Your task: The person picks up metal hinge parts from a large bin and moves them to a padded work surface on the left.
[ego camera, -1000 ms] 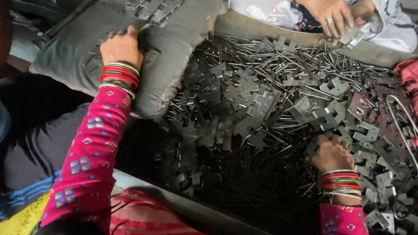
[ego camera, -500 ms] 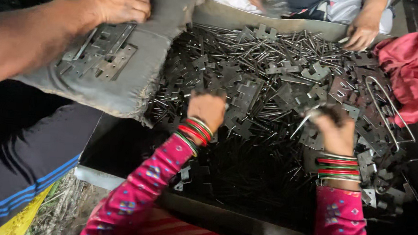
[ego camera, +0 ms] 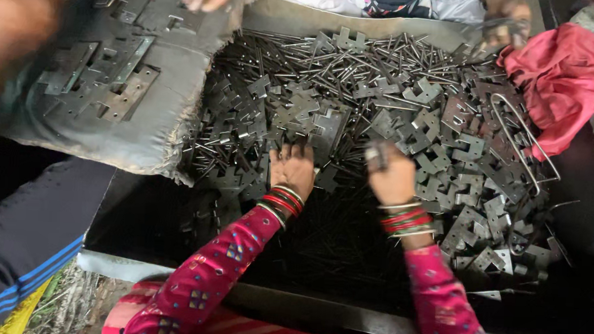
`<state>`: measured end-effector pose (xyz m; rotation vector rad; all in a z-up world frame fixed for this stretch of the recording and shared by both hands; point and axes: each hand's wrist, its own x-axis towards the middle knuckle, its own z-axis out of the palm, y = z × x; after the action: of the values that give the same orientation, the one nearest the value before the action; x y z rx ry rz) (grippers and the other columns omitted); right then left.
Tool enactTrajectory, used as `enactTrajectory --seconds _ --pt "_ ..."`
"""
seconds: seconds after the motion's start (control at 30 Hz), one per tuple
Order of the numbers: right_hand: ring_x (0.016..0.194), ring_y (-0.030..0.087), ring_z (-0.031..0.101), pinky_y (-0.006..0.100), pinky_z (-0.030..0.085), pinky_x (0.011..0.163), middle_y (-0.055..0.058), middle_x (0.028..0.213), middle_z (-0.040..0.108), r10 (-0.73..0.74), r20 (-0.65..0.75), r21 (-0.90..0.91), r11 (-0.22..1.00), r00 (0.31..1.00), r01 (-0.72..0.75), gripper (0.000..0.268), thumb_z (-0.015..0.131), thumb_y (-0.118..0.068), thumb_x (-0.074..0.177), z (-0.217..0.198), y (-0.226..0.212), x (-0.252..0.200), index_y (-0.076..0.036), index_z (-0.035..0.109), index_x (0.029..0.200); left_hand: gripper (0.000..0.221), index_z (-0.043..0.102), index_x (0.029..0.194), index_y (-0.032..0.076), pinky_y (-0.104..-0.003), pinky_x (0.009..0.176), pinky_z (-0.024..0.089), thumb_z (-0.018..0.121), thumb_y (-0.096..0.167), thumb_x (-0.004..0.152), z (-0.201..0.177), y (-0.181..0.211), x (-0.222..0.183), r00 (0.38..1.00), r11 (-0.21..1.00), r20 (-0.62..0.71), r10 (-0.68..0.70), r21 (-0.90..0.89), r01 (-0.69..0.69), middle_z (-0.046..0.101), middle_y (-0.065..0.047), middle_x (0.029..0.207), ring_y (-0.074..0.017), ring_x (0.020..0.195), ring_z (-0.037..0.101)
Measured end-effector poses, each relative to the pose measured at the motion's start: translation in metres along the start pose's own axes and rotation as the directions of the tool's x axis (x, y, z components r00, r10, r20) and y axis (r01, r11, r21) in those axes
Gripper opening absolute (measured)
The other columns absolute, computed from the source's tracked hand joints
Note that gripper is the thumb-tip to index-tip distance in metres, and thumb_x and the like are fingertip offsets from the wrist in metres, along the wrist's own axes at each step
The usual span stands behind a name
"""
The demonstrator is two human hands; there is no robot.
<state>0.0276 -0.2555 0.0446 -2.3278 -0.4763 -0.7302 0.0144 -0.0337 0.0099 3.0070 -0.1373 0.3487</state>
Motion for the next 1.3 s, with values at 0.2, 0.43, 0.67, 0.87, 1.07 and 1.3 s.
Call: enactTrajectory --seconds 0.2,0.43,0.67,0.87,1.07,1.3 --pt "0.084 0.036 0.072 0.057 0.055 0.071 0.015 0.087 0.069 -0.074 0.324 -0.441 0.870 0.943 0.220 0.049 0.081 -0.017 0.050 0.025 -0.026 -0.015 -0.015 0.072 0.098 0.045 0.062 0.123 0.009 -0.061 0.102 0.040 0.071 0.022 0.081 -0.001 -0.007 0.004 0.999 0.997 -0.012 -0.047 -0.064 0.046 0.067 -0.013 0.123 -0.0364 0.126 0.053" --pt "0.092 0.035 0.073 0.049 0.060 0.080 0.017 0.105 0.074 0.064 0.179 -0.015 0.998 0.982 -0.063 0.031 0.081 -0.019 0.079 0.019 0.012 -0.006 -0.015 0.073 0.108 0.037 0.072 0.113 0.016 -0.054 0.099 0.048 0.077 0.031 0.081 -0.025 -0.010 0.018 0.970 0.894 0.186 -0.157 -0.390 0.220 0.073 -0.015 0.107 -0.0365 0.102 0.069" --pt "0.079 0.025 0.074 0.052 0.063 0.064 0.010 0.096 0.074 0.651 0.380 0.808 0.112 0.657 -0.578 0.028 0.063 -0.021 0.090 -0.030 0.026 0.015 -0.003 0.068 0.111 0.018 0.075 0.102 0.009 -0.037 0.080 0.059 0.075 0.021 0.089 -0.012 -0.049 0.039 0.996 0.591 0.043 -0.077 -0.803 0.080 0.077 -0.012 0.091 -0.0274 0.085 0.076" --pt "0.079 0.022 0.058 0.053 0.059 0.073 0.013 0.107 0.074 0.499 0.656 0.641 0.027 0.566 -0.767 0.036 0.062 -0.022 0.096 -0.038 0.008 0.020 -0.002 0.067 0.126 0.022 0.074 0.106 0.006 -0.033 0.076 0.064 0.068 -0.003 0.087 -0.021 -0.032 0.035 0.965 -0.180 0.245 -0.090 -0.957 0.226 0.075 -0.001 0.102 -0.0110 0.089 0.071" --pt "0.096 0.029 0.073 0.061 0.061 0.082 0.009 0.112 0.069 0.488 0.724 0.639 -0.209 0.487 -0.740 0.035 0.060 -0.026 0.088 -0.019 -0.029 0.015 -0.009 0.058 0.120 0.022 0.075 0.114 0.004 -0.029 0.092 0.056 0.067 -0.001 0.094 -0.007 0.023 0.007 0.977 -0.150 -0.101 -0.188 -0.980 -0.130 0.076 -0.006 0.111 -0.0143 0.100 0.069" --pt "0.103 0.023 0.067 0.047 0.056 0.088 0.003 0.111 0.071 0.444 0.755 0.583 -0.118 0.483 -0.803 0.056 0.060 -0.053 0.094 -0.010 -0.029 0.000 -0.008 0.060 0.126 0.032 0.070 0.119 0.004 -0.027 0.081 0.056 0.068 0.002 0.087 0.001 0.054 -0.026 0.974 0.199 -0.019 -0.227 -0.980 0.027 0.075 -0.003 0.096 -0.0133 0.086 0.070"
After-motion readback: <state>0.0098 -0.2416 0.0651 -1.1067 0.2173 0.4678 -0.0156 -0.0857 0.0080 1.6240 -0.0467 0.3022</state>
